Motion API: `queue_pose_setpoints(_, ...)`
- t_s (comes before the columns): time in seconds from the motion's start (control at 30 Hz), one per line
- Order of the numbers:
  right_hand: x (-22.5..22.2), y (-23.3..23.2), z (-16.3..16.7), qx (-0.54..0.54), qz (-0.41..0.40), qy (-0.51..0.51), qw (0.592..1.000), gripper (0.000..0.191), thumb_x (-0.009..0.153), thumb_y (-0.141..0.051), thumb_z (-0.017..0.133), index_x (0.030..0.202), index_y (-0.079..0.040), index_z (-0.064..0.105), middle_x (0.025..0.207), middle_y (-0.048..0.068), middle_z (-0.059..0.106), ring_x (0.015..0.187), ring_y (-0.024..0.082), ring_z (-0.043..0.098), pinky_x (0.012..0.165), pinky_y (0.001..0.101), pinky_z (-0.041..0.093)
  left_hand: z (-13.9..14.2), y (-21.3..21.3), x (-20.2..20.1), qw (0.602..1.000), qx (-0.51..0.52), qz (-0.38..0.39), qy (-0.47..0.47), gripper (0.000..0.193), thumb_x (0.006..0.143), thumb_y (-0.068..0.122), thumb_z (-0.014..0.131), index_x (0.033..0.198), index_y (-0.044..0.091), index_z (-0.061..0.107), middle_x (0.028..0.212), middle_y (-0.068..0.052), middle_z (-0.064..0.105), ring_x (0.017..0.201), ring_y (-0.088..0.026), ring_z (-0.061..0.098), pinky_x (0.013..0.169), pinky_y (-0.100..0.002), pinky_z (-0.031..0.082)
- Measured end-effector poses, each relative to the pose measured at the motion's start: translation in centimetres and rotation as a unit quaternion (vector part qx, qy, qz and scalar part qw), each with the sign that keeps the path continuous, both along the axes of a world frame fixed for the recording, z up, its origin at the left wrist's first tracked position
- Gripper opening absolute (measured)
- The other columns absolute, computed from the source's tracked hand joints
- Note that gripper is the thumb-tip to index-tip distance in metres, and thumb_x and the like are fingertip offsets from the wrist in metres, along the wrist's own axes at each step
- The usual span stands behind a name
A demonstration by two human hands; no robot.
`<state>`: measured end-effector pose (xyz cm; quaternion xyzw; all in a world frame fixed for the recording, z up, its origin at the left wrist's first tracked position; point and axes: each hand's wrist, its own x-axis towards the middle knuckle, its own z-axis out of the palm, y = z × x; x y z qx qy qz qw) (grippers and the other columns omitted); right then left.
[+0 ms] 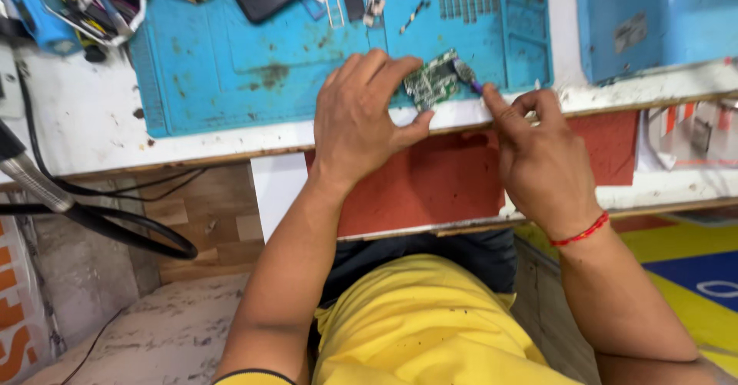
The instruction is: The person uses a purple tool to scrape and clean the surface of a small green circuit board held in their left hand. They repeatedly rub the tool across the board's components and edges while working at a cluttered desk.
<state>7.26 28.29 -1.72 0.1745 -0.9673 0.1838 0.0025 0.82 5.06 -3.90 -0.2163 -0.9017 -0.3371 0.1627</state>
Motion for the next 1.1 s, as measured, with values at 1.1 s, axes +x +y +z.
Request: queue_pose_setpoints(1.1, -2.0, -0.6, 2.5, -0.037, 0.002, -0.055, 0.998, 0.057, 0.085, -0.006, 0.061, 0.141, -0.013, 0.057, 0.108, 0.015, 0.059, 0.061, 0.037, 0.065, 0.05, 0.0461, 0.055, 1.6, 0.4, -0.7, 0.999, -0.007, 0.004, -0.05, 0.054, 0.067, 0.027, 0.09, 0.114, 0.011, 0.071, 0.094, -0.005, 0.061, 0.091, -0.026, 0.063, 0.081, -0.041, 0.05)
